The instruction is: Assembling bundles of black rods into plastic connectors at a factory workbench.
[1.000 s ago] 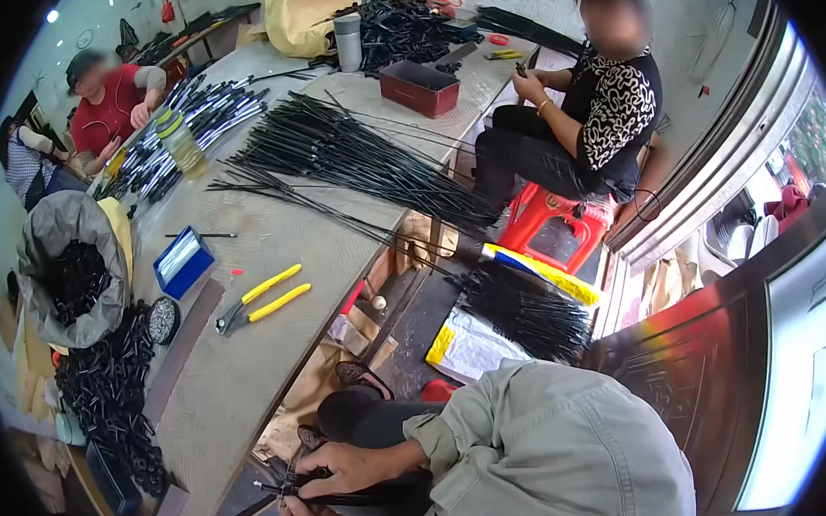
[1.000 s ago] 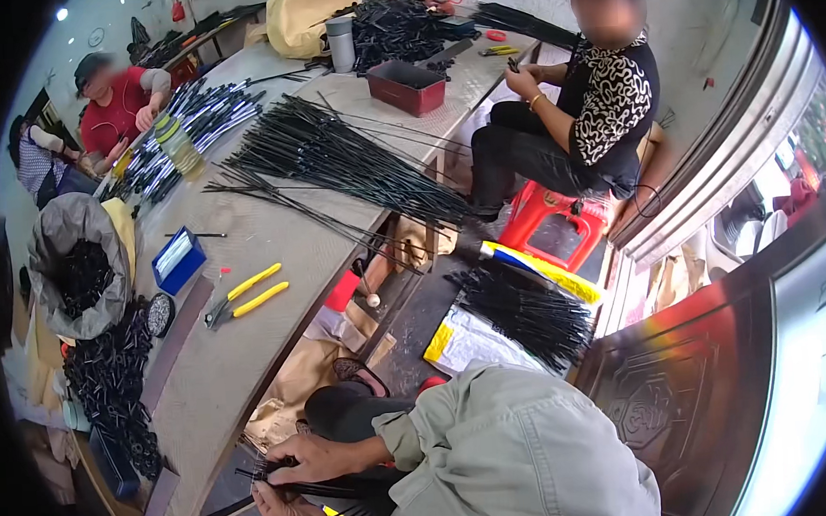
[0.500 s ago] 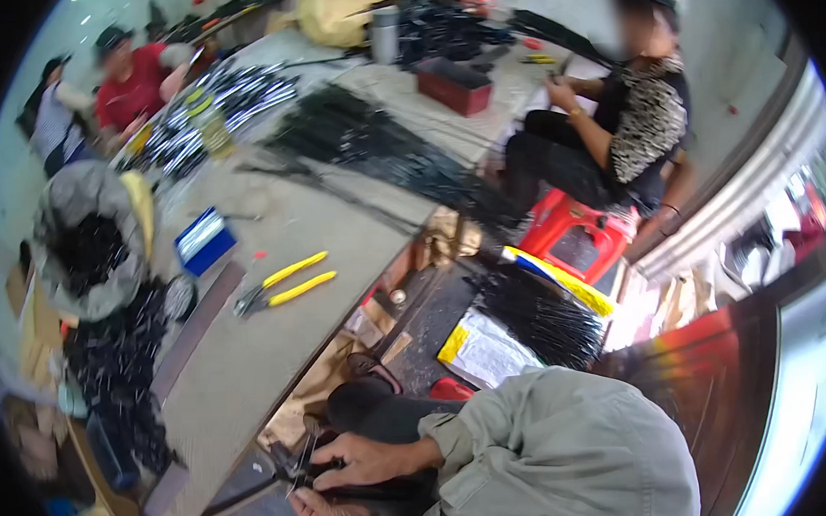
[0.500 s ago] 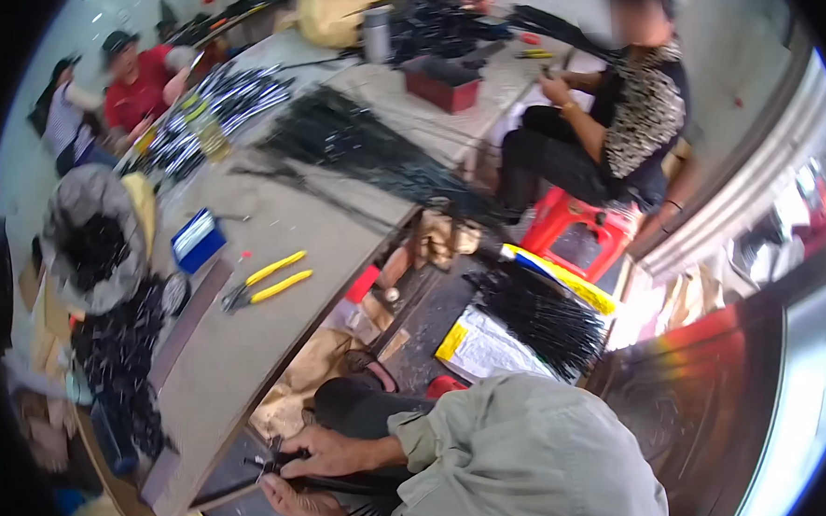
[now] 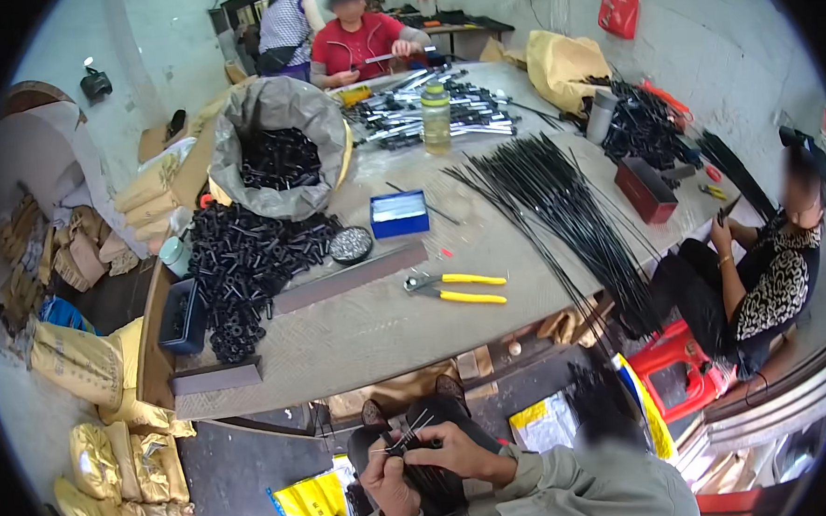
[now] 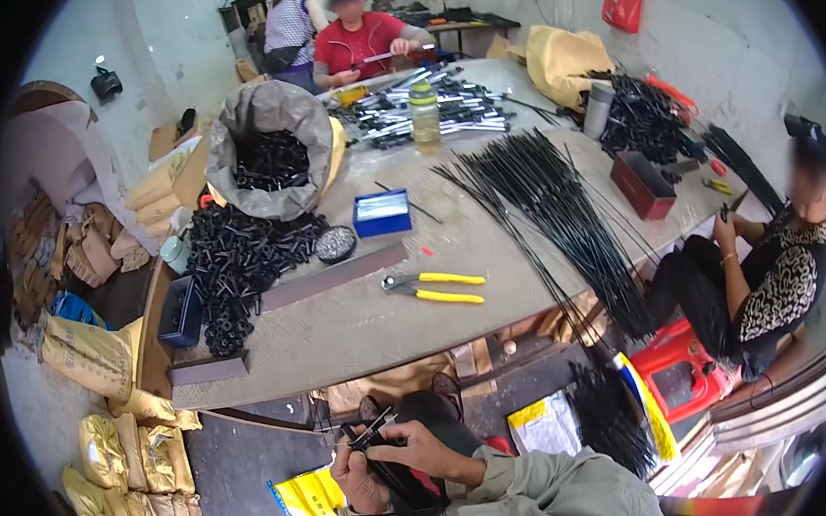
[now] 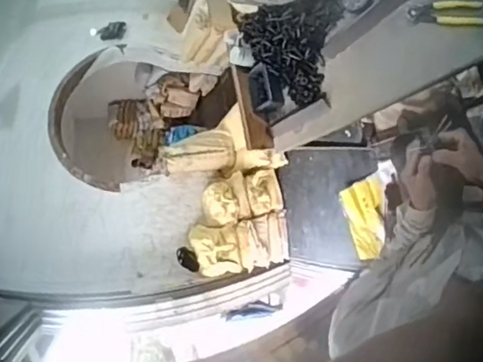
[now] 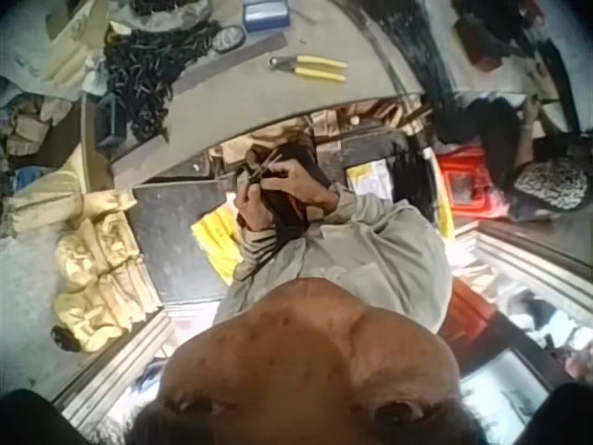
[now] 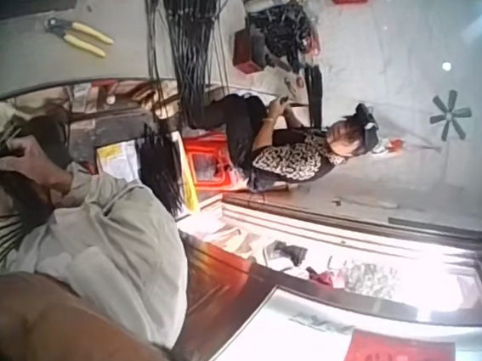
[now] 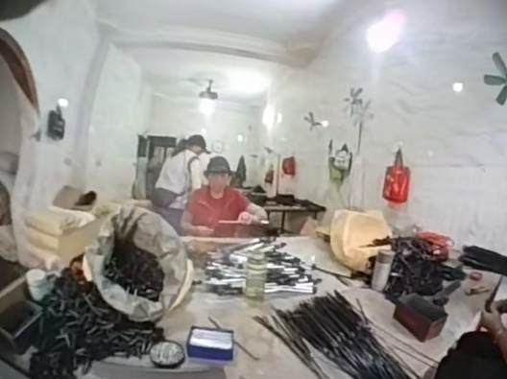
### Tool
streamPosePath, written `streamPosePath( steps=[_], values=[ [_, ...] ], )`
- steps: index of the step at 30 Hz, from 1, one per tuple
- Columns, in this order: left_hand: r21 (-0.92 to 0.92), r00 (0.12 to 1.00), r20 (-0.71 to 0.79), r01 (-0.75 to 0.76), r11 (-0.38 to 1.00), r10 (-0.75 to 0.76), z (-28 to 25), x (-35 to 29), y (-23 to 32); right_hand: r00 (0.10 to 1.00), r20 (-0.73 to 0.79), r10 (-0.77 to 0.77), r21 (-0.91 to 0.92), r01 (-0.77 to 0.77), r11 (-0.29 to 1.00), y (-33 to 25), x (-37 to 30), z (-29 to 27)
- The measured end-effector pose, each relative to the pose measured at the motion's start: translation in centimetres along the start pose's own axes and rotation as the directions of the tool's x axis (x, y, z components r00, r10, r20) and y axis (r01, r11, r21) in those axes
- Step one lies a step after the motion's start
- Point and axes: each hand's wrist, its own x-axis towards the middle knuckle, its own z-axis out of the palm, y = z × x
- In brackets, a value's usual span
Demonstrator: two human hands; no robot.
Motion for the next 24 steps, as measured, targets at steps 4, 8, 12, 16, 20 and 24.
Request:
streamPosePath(
  steps=[4, 8, 12, 16, 20, 24],
  values=[
    [-0.295, 0.938, -0.006, 0.330, 0.897, -0.347, 0.4, -0.2, 0.9, 0.998, -0.055, -0.026, -0.058, 0.023, 0.998, 0.6, 0.9, -0.9],
    [-0.438, 0.909, 0.072, 0.398, 0.806, -0.410, 0.4, 0.8, 1.0, 0.989, -0.095, -0.110, -0.116, 0.099, 0.988, 0.0, 1.0, -0.6],
    [-0.503, 0.891, 0.096, 0.428, 0.751, -0.443, 0.3, 1.0, 0.9, 0.979, -0.161, -0.129, -0.131, 0.108, 0.985, 1.0, 0.7, -1.4],
    [-0.548, 0.898, 0.046, 0.389, 0.741, -0.438, 0.0, 1.5, 0.6, 0.958, -0.283, 0.036, 0.019, -0.032, 0.999, 2.4, 0.5, -2.5],
    [-0.548, 0.916, 0.119, 0.382, 0.745, -0.382, -0.1, 1.6, -0.5, 0.863, -0.362, -0.354, -0.245, 0.278, 0.929, 2.3, 0.1, -4.8],
    [-0.568, 0.915, 0.146, 0.388, 0.725, -0.376, -0.6, 1.5, -0.9, 0.842, -0.372, -0.391, -0.386, 0.242, 0.890, 3.1, -0.9, -6.7]
  ],
)
